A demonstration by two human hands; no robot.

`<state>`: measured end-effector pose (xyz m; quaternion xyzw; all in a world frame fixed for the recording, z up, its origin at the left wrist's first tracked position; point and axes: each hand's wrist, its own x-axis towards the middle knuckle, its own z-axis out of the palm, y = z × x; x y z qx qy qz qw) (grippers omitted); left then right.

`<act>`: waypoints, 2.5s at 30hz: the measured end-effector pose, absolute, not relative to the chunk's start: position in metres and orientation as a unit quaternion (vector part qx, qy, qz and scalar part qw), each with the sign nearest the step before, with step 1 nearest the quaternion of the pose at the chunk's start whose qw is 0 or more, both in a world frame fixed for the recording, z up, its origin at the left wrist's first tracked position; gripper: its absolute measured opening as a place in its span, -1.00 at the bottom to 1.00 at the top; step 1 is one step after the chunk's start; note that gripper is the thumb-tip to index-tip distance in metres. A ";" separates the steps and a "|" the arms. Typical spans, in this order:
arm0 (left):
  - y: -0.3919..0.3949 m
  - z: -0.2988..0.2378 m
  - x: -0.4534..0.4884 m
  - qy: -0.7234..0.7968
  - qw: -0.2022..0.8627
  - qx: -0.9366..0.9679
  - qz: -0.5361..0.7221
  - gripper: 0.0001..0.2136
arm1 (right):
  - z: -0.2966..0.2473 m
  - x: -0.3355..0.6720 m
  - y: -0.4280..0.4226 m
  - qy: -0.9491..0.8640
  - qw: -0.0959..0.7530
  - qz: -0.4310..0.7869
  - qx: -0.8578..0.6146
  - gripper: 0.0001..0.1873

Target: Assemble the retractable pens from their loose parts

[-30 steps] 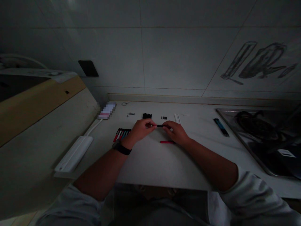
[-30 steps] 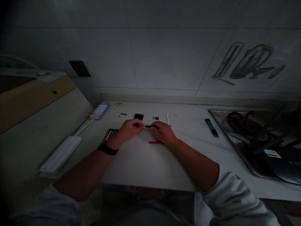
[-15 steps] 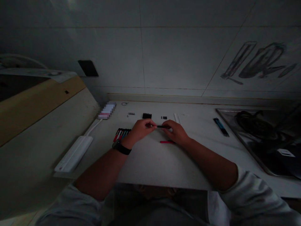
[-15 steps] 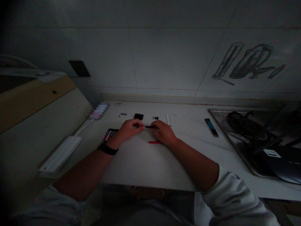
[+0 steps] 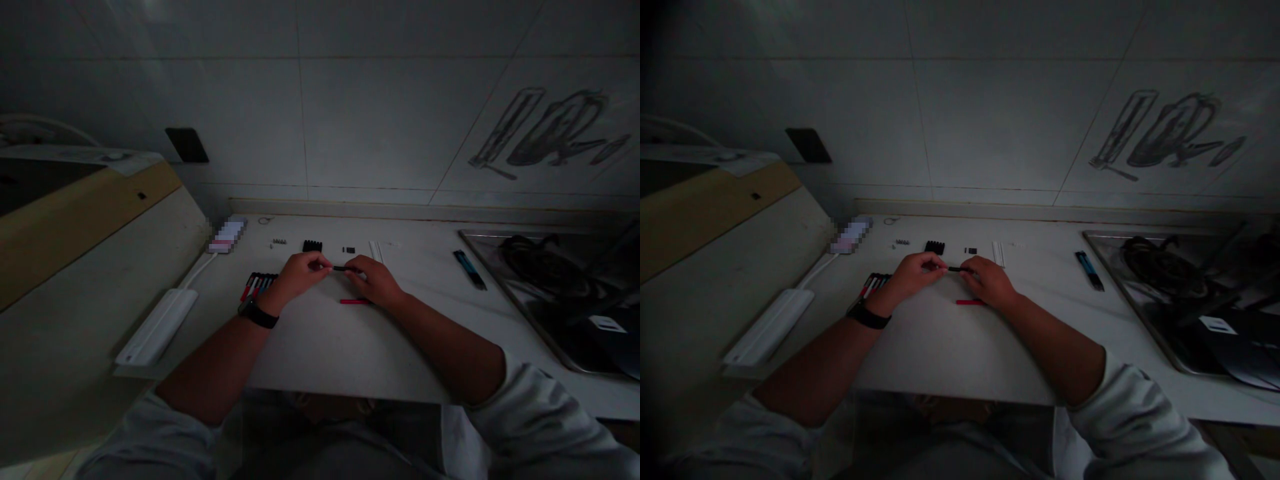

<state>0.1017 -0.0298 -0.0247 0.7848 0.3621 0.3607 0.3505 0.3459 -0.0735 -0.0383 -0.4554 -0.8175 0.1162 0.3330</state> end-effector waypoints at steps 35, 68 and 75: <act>-0.029 -0.026 0.103 0.361 0.190 0.847 0.340 -0.78 | -0.060 0.377 -0.035 -0.766 0.193 -0.051 -0.610 -0.60; -0.032 -0.022 0.103 0.352 0.192 0.857 0.323 -0.83 | -0.035 0.371 -0.048 -0.750 0.351 0.108 -0.551 -0.82; -0.034 -0.022 0.104 0.320 0.197 0.872 0.312 -0.85 | -0.035 0.356 -0.057 -0.645 0.457 0.361 -0.495 -0.72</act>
